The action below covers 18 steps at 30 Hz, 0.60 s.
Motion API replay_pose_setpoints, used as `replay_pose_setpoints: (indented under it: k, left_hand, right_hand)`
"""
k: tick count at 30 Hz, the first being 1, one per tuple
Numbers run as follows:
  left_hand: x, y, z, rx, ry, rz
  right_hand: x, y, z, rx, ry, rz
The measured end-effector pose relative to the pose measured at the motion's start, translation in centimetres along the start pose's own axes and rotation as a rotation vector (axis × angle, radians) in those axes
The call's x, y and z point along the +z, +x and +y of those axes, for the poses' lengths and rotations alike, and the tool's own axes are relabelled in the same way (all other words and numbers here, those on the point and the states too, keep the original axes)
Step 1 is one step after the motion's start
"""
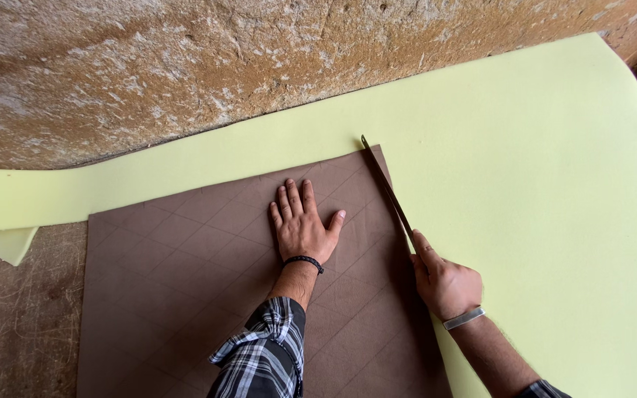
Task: The person handles a black fabric sheet, then places a brown patterned fabric over a yellow foam sheet on a workbench. They use a metal ruler to align the layers and a spray gun to apply adhesive to the foam. The person presses the layers together and flips the assembly to continue working on the other side.
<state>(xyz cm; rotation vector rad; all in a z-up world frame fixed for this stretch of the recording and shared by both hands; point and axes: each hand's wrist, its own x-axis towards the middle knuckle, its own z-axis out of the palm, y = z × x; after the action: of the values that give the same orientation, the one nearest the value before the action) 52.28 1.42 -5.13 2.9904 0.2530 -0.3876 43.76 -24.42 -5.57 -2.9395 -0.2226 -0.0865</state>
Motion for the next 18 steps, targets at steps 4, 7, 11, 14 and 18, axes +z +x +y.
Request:
replay_pose_setpoints:
  k: [4, 7, 11, 14, 18]
  left_hand:
    - [-0.1, 0.1, -0.1, -0.004, 0.011, 0.006]
    - [0.0, 0.0, 0.0, -0.002, 0.022, 0.017]
    - [0.0, 0.0, 0.1, -0.005, 0.027, 0.004]
    - [0.0, 0.1, -0.2, -0.010, 0.025, 0.001]
    - [0.2, 0.0, 0.1, -0.004, 0.019, 0.018]
  right_hand:
    - [-0.2, -0.3, -0.6, 0.063, 0.048, -0.012]
    - [-0.4, -1.0, -0.6, 0.057, 0.089, 0.024]
    - [-0.5, -0.3, -0.6, 0.075, 0.041, -0.023]
    - [-0.3, 0.3, -0.9, 0.062, 0.020, -0.002]
    - [-0.8, -1.0, -1.0, 0.121, -0.037, -0.107]
